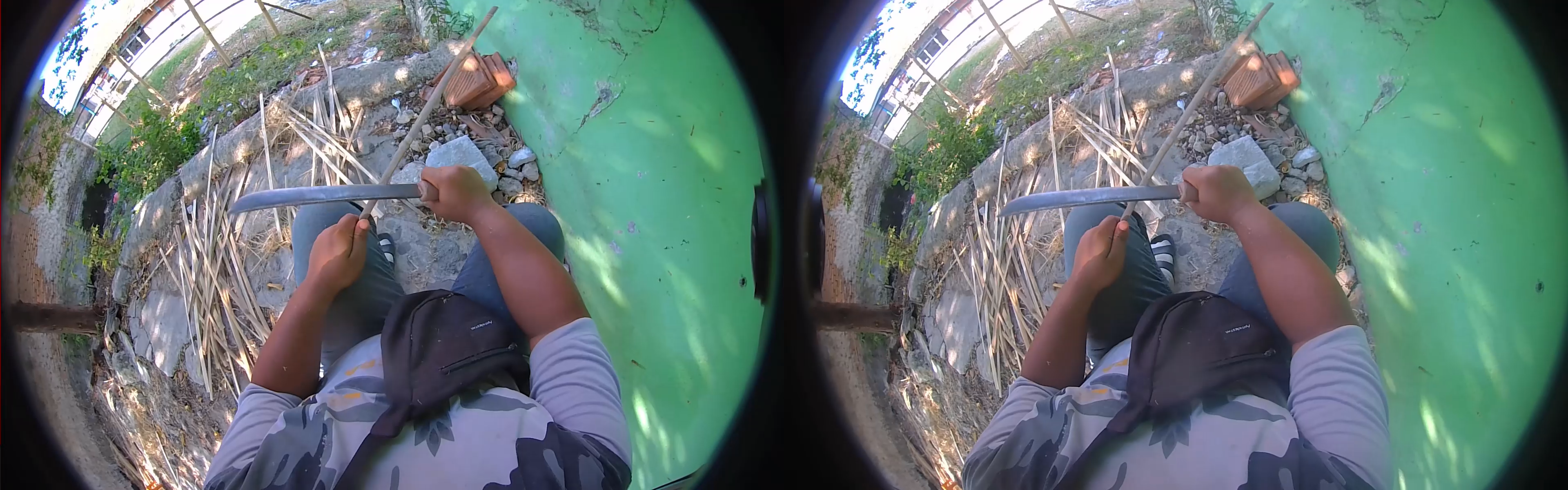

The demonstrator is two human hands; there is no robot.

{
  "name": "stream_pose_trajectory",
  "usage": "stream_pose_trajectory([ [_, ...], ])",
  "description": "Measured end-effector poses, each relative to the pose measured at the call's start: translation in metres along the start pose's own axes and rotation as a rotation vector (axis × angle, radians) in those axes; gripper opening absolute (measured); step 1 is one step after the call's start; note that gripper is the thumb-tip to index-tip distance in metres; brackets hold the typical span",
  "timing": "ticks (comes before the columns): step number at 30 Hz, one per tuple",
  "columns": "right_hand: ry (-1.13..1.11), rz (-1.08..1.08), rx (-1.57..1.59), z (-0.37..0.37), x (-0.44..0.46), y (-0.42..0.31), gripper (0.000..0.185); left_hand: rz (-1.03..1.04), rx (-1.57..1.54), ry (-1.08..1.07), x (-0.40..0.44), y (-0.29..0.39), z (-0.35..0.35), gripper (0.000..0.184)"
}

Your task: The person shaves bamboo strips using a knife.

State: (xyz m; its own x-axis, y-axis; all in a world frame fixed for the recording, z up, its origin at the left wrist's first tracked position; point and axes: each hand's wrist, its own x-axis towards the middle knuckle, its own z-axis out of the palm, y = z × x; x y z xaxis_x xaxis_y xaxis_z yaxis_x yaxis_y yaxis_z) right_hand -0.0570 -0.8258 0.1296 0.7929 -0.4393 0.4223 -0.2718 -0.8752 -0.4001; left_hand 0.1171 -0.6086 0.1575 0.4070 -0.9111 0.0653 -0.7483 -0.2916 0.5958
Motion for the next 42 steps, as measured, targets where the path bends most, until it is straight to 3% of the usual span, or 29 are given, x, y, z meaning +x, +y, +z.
stream_pose_trajectory([
  [2,0.012,0.057,0.002,0.002,0.002,-0.003,0.013,-0.036,-0.051,-0.017,0.002,0.002,-0.002,0.04],
  [8,-0.034,-0.04,-0.057,-0.002,0.012,-0.018,0.021,0.006,-0.026,0.018,-0.002,-0.001,0.005,0.04],
  [14,0.011,0.031,-0.01,0.011,0.008,-0.013,0.013,0.011,0.026,0.009,0.004,0.002,0.008,0.039],
  [20,0.024,-0.066,-0.038,0.01,0.001,-0.001,0.013,0.016,0.071,-0.034,0.003,0.007,0.006,0.039],
  [26,0.04,0.263,0.003,0.004,0.006,0.025,0.016,0.013,0.063,-0.026,0.004,0.004,0.007,0.038],
  [32,-0.071,-0.102,-0.08,0.006,-0.001,0.01,0.014,0.049,0.106,-0.055,0.0,0.008,0.006,0.038],
  [37,0.084,0.267,0.055,0.006,0.004,0.034,0.016,-0.049,0.096,-0.108,0.0,0.011,-0.002,0.04],
  [42,0.027,0.165,0.035,0.004,-0.005,0.022,0.014,-0.043,0.119,-0.104,0.0,0.01,0.005,0.04],
])
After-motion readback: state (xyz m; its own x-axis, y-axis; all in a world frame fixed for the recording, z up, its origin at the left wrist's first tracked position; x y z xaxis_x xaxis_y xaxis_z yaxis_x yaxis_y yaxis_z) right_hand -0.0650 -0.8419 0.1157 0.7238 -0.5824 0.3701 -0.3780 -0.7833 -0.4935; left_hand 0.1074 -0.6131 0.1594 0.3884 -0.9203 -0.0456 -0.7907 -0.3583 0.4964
